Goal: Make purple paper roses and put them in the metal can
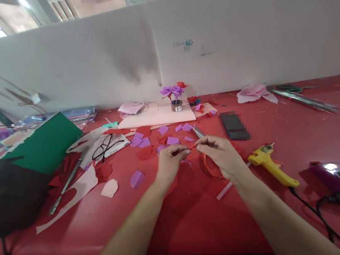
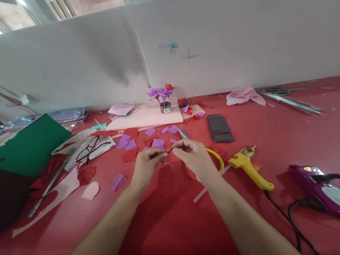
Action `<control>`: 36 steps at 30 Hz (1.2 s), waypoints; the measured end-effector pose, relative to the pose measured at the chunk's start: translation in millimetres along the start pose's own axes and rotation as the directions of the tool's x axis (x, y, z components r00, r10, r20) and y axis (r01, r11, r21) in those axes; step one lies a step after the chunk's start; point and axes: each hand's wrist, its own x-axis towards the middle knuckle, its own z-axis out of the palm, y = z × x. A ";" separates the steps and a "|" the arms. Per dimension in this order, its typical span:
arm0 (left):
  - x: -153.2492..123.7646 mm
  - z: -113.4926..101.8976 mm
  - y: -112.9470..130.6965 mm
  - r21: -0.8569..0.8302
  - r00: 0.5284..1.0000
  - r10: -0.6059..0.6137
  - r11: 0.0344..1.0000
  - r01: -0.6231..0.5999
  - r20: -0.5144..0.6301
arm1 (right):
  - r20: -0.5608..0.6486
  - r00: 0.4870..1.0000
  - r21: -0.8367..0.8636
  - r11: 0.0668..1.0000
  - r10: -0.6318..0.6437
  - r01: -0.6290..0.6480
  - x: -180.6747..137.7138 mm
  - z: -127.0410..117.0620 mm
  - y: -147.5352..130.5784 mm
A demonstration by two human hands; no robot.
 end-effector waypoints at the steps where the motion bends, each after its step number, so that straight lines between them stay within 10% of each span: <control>1: 0.0 0.0 0.0 0.004 1.000 0.000 1.000 0.000 -0.002 | 0.003 1.000 0.022 1.000 0.016 -0.016 0.3 0.1 0.2; 36: 3.3 -3.7 -6.3 0.087 0.996 0.009 0.996 -0.017 0.094 | 0.011 1.000 0.005 1.000 -0.021 0.021 0.5 0.6 0.4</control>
